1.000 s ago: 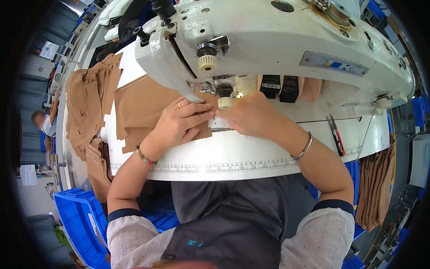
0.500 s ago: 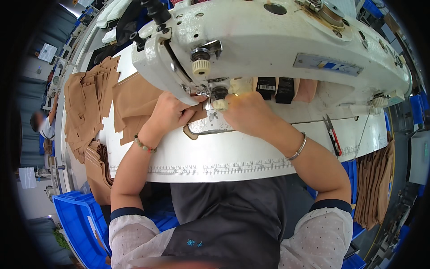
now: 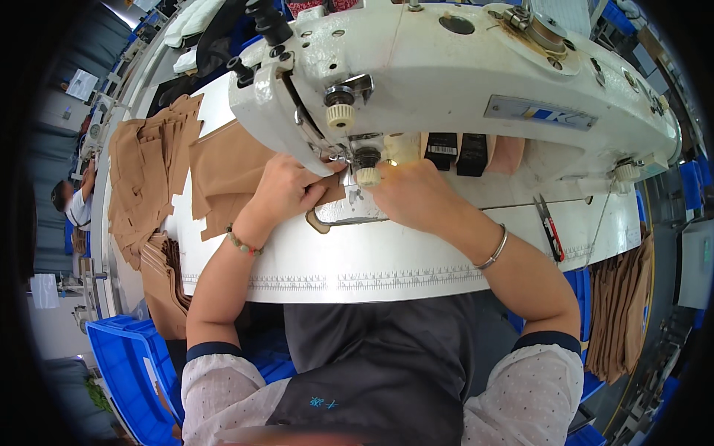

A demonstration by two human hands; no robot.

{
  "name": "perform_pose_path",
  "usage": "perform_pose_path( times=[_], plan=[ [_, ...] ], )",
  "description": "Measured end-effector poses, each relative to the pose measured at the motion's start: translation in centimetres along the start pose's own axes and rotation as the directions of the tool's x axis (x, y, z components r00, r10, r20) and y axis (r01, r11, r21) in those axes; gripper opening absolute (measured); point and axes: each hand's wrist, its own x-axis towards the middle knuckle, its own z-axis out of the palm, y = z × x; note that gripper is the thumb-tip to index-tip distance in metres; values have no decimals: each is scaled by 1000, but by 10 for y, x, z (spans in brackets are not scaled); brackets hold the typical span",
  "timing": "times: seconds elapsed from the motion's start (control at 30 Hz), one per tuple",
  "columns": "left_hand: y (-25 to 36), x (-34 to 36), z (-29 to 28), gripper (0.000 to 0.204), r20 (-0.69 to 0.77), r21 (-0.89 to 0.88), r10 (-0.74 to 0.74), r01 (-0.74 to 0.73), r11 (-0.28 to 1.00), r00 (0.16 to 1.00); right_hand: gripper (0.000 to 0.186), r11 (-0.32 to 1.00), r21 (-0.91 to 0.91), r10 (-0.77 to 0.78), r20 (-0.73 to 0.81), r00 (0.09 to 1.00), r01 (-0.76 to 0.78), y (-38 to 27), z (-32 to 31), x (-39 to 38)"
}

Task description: The person is using a sewing machine to sew pieces of brown material for a product.

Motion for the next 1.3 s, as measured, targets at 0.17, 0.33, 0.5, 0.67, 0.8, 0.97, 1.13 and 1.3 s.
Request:
perform_pose_path(
  times=[0.17,0.33,0.5,0.67,0.8,0.97,1.13,1.3],
  plan=[
    [7,-2,0,46,-6,-2,-46,46,999,999,11,1000,17,11,18,1000,-11,-5,-2,-4],
    [15,-1,-14,44,100,97,-96,87,992,990,22,996,88,-36,58,998,31,-16,-4,-5],
    [9,-36,-48,48,12,231,-423,409,883,906,31,932,304,-190,-50,981,196,-29,12,1],
    [58,-67,-46,27,41,416,-621,552,723,783,39,898,349,-262,-64,963,268,-43,14,0],
    [96,-58,-74,32,264,527,-752,563,637,603,43,949,212,-237,-3,971,233,-35,11,-2],
    [81,-66,-74,65,191,324,-557,484,813,808,43,972,97,-214,11,977,212,-34,13,-4],
    [73,-92,-34,74,102,252,-392,357,899,914,41,960,91,-262,-34,964,264,-38,7,-4],
    [66,-84,-41,54,110,-138,-484,496,857,868,35,966,81,-241,-57,969,245,-38,7,-6]
  ],
)
